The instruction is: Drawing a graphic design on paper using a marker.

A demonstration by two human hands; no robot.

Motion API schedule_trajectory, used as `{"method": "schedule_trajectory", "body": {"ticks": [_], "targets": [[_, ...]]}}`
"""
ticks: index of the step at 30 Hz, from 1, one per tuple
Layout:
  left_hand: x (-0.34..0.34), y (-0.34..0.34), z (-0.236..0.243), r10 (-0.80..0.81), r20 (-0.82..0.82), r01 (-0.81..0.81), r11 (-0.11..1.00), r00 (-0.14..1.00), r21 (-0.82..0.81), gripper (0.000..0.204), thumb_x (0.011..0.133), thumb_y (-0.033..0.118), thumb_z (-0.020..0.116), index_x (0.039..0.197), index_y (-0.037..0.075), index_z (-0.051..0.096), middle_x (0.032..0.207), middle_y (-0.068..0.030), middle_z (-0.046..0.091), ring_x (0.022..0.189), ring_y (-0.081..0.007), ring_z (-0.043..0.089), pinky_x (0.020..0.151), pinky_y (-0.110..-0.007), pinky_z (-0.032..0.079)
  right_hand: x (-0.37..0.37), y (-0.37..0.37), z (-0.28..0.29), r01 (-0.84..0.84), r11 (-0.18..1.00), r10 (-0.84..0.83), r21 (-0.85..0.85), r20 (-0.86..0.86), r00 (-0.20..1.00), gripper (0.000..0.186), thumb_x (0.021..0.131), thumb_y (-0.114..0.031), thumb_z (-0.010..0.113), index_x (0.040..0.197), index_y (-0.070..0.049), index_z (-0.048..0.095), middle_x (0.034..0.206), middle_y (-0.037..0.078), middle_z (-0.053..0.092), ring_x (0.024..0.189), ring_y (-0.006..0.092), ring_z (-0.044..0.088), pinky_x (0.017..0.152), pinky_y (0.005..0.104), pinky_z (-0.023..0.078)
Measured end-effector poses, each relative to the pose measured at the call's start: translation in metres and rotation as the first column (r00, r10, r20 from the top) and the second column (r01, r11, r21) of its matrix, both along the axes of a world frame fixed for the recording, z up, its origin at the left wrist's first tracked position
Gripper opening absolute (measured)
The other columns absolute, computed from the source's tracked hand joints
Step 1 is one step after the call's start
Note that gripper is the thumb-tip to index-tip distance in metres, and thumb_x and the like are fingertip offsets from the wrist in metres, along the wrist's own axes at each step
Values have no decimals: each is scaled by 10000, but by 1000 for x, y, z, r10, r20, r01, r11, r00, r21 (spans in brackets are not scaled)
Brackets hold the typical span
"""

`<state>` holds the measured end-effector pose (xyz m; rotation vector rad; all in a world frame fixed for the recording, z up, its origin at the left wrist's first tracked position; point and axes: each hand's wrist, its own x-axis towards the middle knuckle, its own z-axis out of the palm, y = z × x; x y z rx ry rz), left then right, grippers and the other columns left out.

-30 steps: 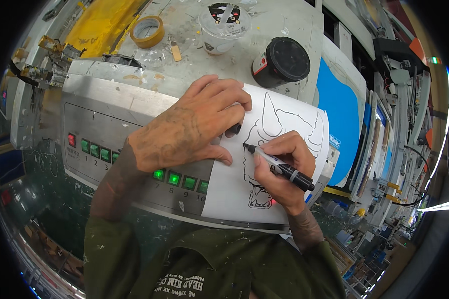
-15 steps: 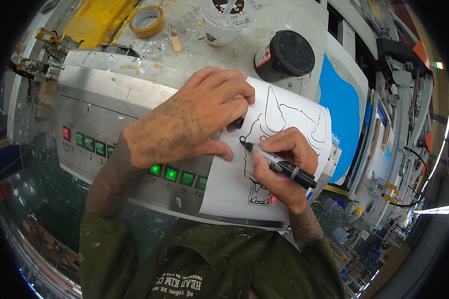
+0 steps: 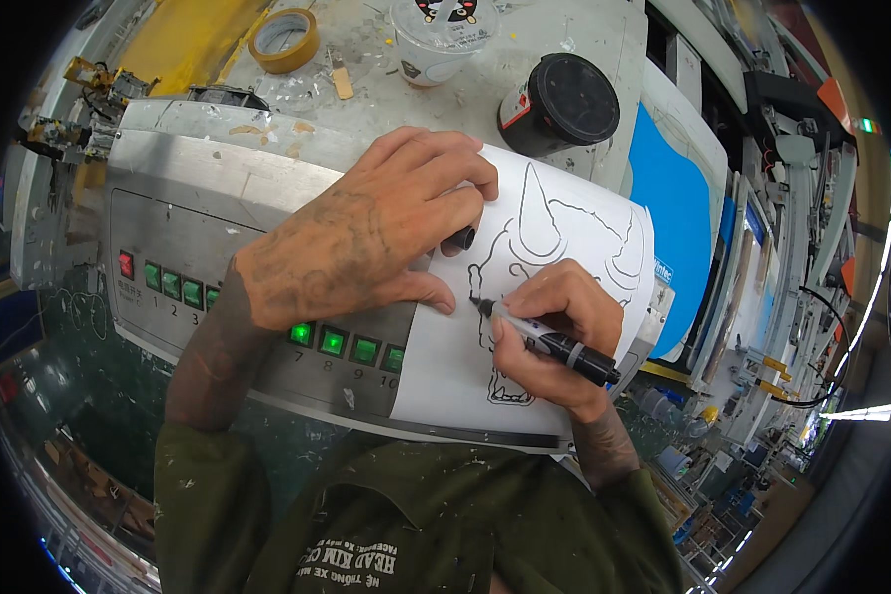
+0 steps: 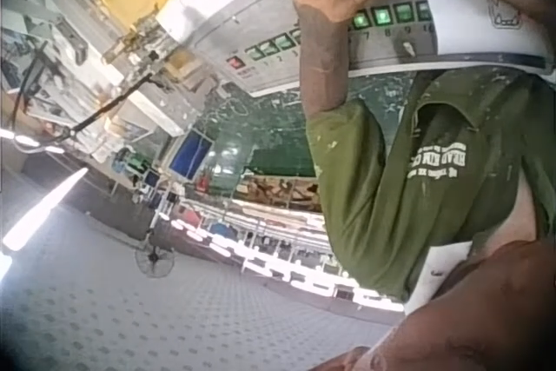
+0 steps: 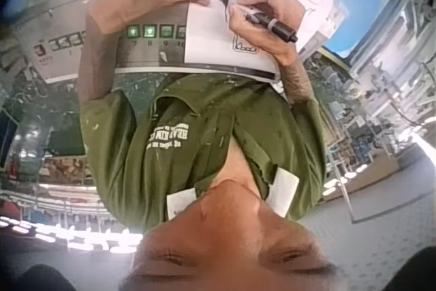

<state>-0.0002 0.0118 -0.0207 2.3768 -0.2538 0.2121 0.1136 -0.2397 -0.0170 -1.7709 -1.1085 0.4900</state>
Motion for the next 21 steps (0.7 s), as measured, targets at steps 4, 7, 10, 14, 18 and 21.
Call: {"method": "schedule_trajectory", "body": {"ticks": [4, 7, 10, 14, 18, 21], "targets": [[1, 0, 0, -3, -7, 3, 1000, 1000, -3, 559, 684, 305, 986, 976, 76, 568, 1487, -96, 575, 1591, -406, 415, 1271, -583, 380, 2, -2, 1, -67, 998, 66, 8, 70, 995, 258, 768, 46, 854, 927, -11, 659, 905, 121, 710, 806, 194, 717, 709, 311, 572], [1, -1, 0, -6, -10, 6, 1000, 1000, -1, 560, 680, 302, 986, 972, 75, 566, 1488, -98, 573, 1592, -409, 414, 1268, -583, 382, 3, -3, 1, -81, 996, 78, 22, 111, 991, 259, 755, 46, 853, 918, -17, 661, 886, 120, 712, 766, 201, 719, 675, 315, 564], [1, 0, 0, -7, -8, 7, 1000, 1000, 2, 561, 678, 301, 986, 964, 74, 561, 1484, -101, 573, 1591, -414, 414, 1263, -582, 384, 1, -4, -2, -72, 997, 68, 33, 108, 992, 262, 723, 11, 872, 892, -38, 678, 850, 103, 724, 725, 211, 725, 640, 310, 558], [2, 1, 1, -16, -20, 16, 1000, 1000, 9, 560, 677, 306, 984, 951, 73, 554, 1475, -105, 575, 1589, -423, 417, 1254, -579, 386, 2, -7, 4, -117, 993, 115, 9, 108, 987, 263, 724, 37, 858, 893, -21, 665, 853, 126, 713, 733, 215, 729, 662, 315, 566], [2, 1, 2, -18, -7, 18, 1000, 1000, 11, 560, 680, 318, 980, 945, 71, 553, 1465, -108, 580, 1584, -426, 426, 1255, -577, 384, 3, -9, 2, -115, 993, 111, 33, 103, 988, 253, 722, 35, 857, 885, -24, 672, 849, 125, 714, 729, 219, 732, 655, 315, 565], [3, 1, 1, -29, -5, 30, 999, 1000, 25, 568, 683, 339, 975, 957, 66, 558, 1466, -110, 583, 1577, -429, 434, 1257, -579, 384, 5, -12, 6, -142, 990, 143, -19, 83, 986, 248, 716, 29, 862, 875, -27, 680, 848, 123, 715, 729, 221, 740, 651, 315, 567]]}}
